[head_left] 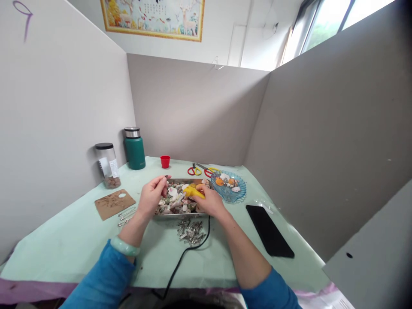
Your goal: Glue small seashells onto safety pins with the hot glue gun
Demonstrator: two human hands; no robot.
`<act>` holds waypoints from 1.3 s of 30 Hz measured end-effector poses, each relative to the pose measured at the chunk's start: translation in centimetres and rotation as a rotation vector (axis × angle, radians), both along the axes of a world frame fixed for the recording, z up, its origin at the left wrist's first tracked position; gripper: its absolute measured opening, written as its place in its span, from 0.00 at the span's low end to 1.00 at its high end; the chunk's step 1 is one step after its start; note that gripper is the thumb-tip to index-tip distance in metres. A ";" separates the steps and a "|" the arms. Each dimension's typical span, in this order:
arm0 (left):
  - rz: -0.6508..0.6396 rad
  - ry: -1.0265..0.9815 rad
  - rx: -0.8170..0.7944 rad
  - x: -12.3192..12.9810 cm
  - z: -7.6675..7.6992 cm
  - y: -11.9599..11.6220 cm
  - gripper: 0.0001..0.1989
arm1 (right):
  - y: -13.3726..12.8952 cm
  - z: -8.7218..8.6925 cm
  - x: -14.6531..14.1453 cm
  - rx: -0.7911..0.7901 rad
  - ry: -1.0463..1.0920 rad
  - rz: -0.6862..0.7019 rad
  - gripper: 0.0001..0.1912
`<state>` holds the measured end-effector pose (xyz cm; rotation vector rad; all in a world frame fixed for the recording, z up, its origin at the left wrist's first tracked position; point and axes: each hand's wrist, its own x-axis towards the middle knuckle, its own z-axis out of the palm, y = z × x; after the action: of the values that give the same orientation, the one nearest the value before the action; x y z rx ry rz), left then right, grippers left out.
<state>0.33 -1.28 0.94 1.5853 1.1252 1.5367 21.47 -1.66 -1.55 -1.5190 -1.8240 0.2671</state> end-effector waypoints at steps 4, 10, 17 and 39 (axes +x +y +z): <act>0.240 0.456 -0.023 -5.0 0.6 -0.3 0.21 | 0.3 0.5 -0.2 -0.069 0.463 0.112 0.18; 0.331 1.088 -0.049 -11.3 -2.1 0.1 0.18 | 0.0 0.9 -0.4 -0.217 0.745 0.216 0.21; 0.344 1.155 -0.059 -10.0 -1.7 -0.6 0.17 | 0.2 0.7 -0.5 -0.169 0.809 0.216 0.20; 0.004 1.097 -0.066 1.6 0.6 4.6 0.08 | 0.0 0.9 -0.6 -0.140 0.776 0.191 0.19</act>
<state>1.91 3.33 1.50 2.4358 1.6693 0.5158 20.84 -1.69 -0.63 -1.0934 -1.3265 0.9475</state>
